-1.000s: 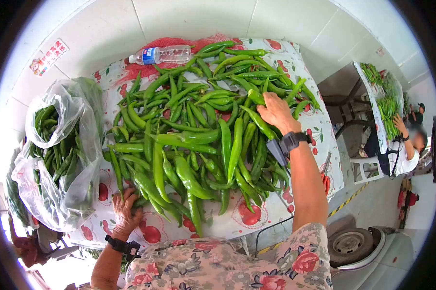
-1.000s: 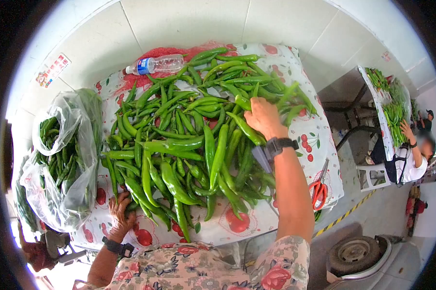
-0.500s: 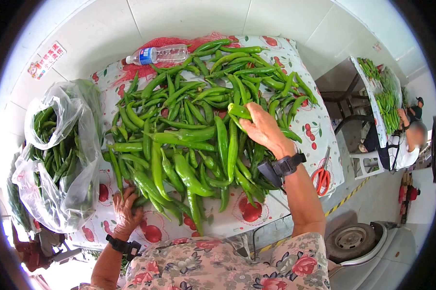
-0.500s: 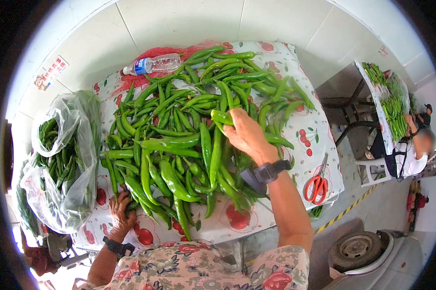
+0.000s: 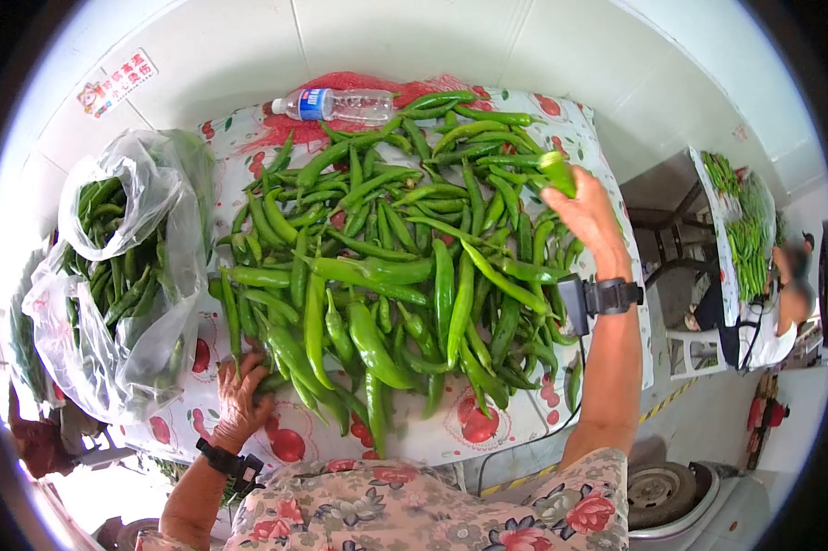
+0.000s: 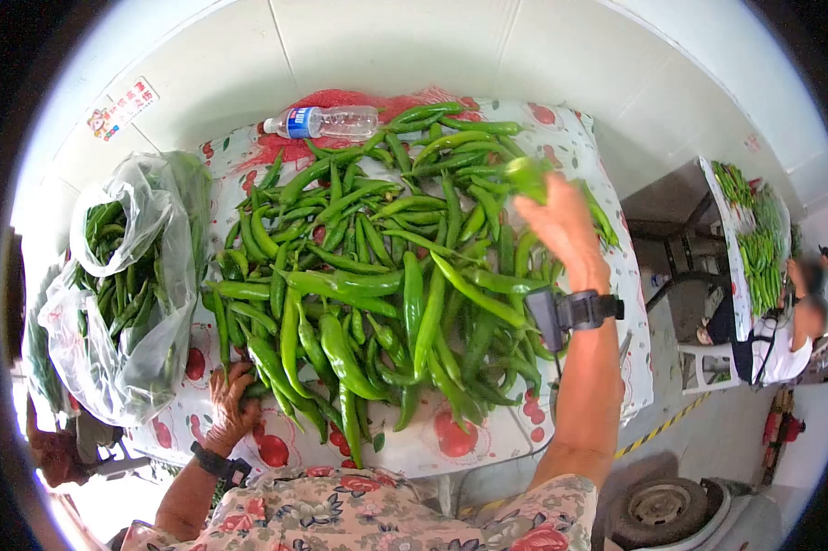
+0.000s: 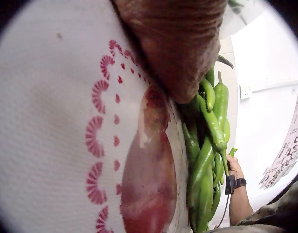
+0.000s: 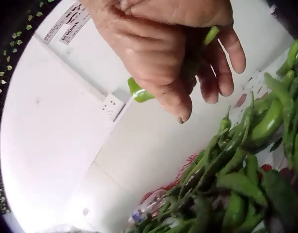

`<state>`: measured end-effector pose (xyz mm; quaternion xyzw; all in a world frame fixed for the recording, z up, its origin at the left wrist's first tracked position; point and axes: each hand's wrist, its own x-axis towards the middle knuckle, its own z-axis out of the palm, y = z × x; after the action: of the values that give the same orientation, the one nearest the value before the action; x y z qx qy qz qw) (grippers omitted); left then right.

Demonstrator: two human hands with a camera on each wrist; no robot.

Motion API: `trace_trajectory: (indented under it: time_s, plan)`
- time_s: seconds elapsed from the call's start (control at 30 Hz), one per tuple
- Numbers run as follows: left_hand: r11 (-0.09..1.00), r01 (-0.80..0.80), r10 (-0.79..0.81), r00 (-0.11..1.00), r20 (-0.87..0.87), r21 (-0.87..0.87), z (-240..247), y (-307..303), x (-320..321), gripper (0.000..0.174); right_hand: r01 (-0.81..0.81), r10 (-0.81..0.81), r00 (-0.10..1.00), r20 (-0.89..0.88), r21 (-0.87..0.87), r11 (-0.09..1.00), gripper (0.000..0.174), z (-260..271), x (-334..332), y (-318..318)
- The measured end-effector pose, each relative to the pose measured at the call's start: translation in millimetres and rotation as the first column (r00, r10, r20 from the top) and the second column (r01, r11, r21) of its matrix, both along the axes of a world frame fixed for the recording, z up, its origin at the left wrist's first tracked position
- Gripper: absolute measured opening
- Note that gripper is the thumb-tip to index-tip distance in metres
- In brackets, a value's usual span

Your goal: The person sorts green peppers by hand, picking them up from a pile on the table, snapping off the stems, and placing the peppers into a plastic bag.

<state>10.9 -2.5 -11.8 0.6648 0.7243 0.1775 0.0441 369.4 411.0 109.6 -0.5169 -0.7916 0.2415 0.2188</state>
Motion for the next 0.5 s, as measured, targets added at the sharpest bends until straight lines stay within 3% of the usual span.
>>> trace_trajectory:
  time_s: [0.13, 0.27, 0.37, 0.5]
  plan:
    - [1.0, -0.003, 0.003, 1.0, 0.011, 0.002, 4.9, 3.2, 2.0, 0.043, 0.145, -0.142, 0.986, 0.092, -0.027, 0.989, 0.048, -16.6, 7.5, 55.4]
    - [1.0, -0.004, 0.005, 1.0, 0.027, -0.011, 5.0, 2.8, 1.7, 0.043, 0.1, -0.105, 0.973, 0.204, 0.036, 0.994, 0.055, -43.6, -17.9, 88.8]
    - [1.0, 0.0, 0.001, 0.999, 0.036, -0.022, 4.2, 2.4, 0.3, 0.043, -0.025, -0.071, 0.941, 0.33, 0.28, 0.96, 0.057, -59.9, -43.1, 95.7]
    - [0.998, -0.008, 0.011, 0.999, 0.043, -0.07, 6.8, 2.2, -0.6, 0.045, -0.025, 0.006, 0.949, 0.316, 0.056, 0.998, 0.062, -69.4, -62.6, 101.8]
